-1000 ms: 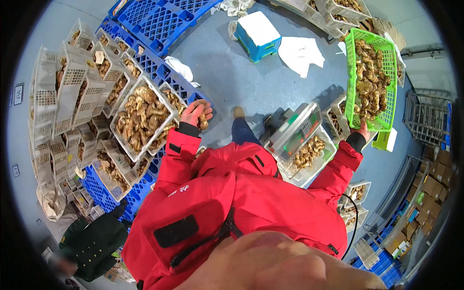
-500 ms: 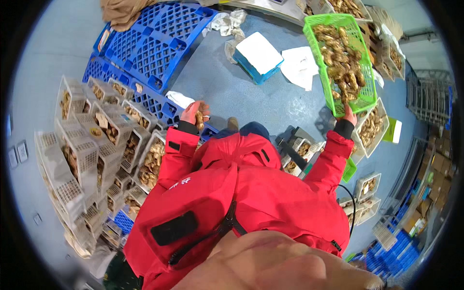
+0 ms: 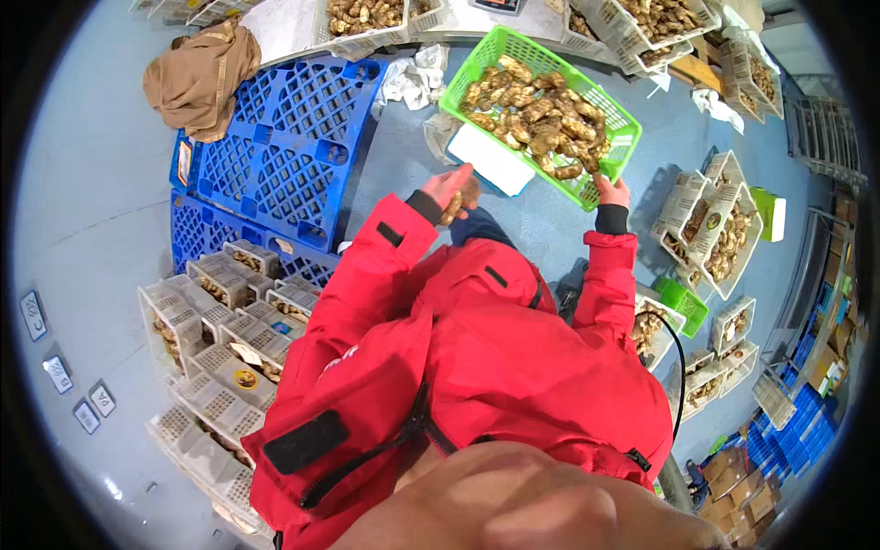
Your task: The person sorts small agricultural products by hand from one crate into a green plastic basket and then weighs them on a digital scale before moving more items among crates.
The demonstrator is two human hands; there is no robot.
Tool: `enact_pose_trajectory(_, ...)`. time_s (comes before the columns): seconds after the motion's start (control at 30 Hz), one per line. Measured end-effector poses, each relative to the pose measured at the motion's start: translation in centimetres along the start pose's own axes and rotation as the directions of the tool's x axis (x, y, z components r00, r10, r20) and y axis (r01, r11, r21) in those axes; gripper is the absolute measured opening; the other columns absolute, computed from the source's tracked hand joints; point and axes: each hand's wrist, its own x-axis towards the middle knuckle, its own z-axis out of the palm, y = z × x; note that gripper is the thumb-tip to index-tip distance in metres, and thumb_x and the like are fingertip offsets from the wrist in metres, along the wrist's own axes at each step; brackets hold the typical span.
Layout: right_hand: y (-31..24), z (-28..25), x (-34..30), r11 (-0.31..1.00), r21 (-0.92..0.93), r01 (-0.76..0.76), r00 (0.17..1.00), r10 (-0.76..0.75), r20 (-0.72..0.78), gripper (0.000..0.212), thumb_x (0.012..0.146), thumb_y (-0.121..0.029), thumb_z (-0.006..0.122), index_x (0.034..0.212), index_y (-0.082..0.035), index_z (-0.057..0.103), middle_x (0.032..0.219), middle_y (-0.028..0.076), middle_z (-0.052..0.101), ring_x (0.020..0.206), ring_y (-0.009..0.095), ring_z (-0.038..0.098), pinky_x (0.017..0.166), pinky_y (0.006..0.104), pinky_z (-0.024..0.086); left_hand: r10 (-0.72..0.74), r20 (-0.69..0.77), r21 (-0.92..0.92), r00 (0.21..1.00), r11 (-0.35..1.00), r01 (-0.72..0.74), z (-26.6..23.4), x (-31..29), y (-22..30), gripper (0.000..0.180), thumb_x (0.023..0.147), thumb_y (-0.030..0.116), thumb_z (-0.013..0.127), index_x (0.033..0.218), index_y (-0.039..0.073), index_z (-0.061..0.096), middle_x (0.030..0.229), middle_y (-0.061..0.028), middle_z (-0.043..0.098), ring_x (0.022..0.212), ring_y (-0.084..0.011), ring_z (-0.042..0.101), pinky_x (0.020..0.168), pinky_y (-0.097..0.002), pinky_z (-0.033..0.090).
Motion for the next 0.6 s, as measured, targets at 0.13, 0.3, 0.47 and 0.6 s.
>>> enact_pose_trajectory(0.13, -5.2, 6.0, 1.0, 0.972, -0.236, 0.015, 0.994, 0.010, 0.106, 0.038, 0.066, -0.018, 0.063, 0.099, -0.002, 0.056, 0.081, 0.007, 0.060, 0.070, 0.013, 0.056, 0.064, 0.0277, 0.044, -0.089, -0.072, -0.022, 0.993, 0.996, 0.088, -1.4, 5.9, 3.9, 0.059, 0.072, 0.055, 0.050, 0.101, 0.004, 0.050, 0.081, -0.0104, 0.059, 0.058, -0.0171, 0.058, 0.044, -0.0275, 0.048)
enact_pose_trajectory(0.3, -7.4, 11.5, 5.5, 0.986, -0.163, -0.039, 0.976, 0.072, 0.206, 0.041, 0.069, -0.026, 0.060, 0.103, -0.002, 0.055, 0.081, 0.007, 0.060, 0.072, 0.014, 0.055, 0.067, 0.0279, 0.043, -0.246, -0.136, -0.285, 0.960, 0.937, 0.200, -7.0, 14.2, 5.5, 0.035, 0.077, 0.038, 0.048, 0.090, 0.006, 0.051, 0.065, -0.0126, 0.057, 0.043, -0.0223, 0.049, 0.037, -0.0318, 0.041)
enact_pose_trajectory(0.47, -8.6, 15.4, 9.4, 0.903, 0.345, -0.255, 0.966, 0.218, 0.141, 0.037, 0.080, -0.021, 0.051, 0.112, -0.003, 0.047, 0.089, 0.009, 0.056, 0.078, 0.017, 0.057, 0.059, 0.0270, 0.047, -0.277, -0.106, -0.418, 0.955, 0.884, 0.210, -9.5, 23.9, 14.0, 0.026, 0.078, 0.026, 0.038, 0.070, 0.002, 0.045, 0.058, -0.0146, 0.052, 0.044, -0.0240, 0.046, 0.039, -0.0333, 0.039)
enact_pose_trajectory(0.6, -3.1, 15.7, 8.4, 0.755, 0.491, -0.436, 0.878, 0.476, 0.047, 0.032, 0.080, -0.031, 0.052, 0.102, -0.008, 0.051, 0.083, 0.008, 0.059, 0.070, 0.017, 0.058, 0.056, 0.0272, 0.047, -0.204, -0.083, -0.439, 0.975, 0.886, 0.148, -11.6, 34.8, 20.4, 0.026, 0.079, 0.024, 0.038, 0.070, 0.001, 0.043, 0.062, -0.0175, 0.051, 0.047, -0.0257, 0.047, 0.041, -0.0360, 0.038)
